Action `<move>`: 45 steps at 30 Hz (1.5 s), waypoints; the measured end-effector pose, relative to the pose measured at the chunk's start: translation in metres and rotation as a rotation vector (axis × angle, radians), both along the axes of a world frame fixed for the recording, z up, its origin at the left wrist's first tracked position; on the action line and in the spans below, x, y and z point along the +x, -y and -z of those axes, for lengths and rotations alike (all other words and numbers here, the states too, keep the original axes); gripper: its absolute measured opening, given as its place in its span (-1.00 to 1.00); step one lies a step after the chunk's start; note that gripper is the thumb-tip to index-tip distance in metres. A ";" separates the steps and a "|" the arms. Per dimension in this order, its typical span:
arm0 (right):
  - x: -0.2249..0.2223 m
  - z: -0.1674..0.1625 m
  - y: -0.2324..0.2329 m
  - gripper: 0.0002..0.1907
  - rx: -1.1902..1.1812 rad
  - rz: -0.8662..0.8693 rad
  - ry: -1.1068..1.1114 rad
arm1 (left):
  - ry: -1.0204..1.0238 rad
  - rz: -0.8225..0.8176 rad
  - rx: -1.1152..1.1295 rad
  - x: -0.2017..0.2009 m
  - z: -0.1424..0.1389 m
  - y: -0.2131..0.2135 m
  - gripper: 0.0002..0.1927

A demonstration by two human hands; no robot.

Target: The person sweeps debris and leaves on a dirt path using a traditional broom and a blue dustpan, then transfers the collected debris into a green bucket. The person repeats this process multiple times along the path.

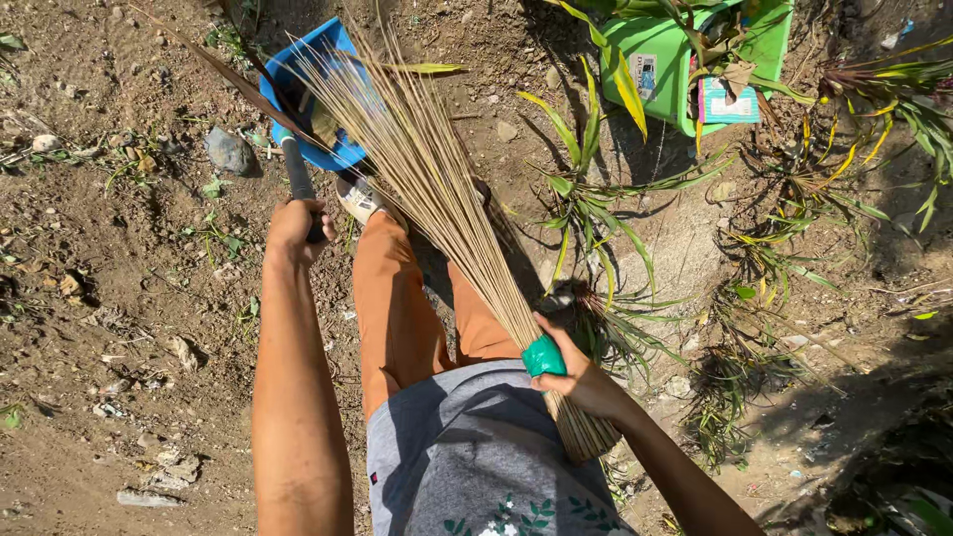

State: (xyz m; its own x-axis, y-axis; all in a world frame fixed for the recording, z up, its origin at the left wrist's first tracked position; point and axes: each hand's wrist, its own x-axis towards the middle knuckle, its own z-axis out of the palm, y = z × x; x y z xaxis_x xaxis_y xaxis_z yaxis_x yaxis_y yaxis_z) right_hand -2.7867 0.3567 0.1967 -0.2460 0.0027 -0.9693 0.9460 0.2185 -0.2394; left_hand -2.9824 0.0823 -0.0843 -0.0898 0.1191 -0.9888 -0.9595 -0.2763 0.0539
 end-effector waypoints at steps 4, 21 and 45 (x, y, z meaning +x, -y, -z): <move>-0.020 0.049 0.011 0.03 0.160 0.053 -0.377 | -0.024 -0.064 0.001 0.007 -0.005 0.000 -0.76; -0.039 0.003 0.008 0.08 -0.061 -0.073 -0.244 | -0.009 -0.258 0.090 0.014 -0.020 0.033 -0.82; -0.252 0.016 -0.108 0.08 0.120 -0.679 -0.254 | 0.134 -1.084 0.280 -0.015 -0.023 -0.107 -0.85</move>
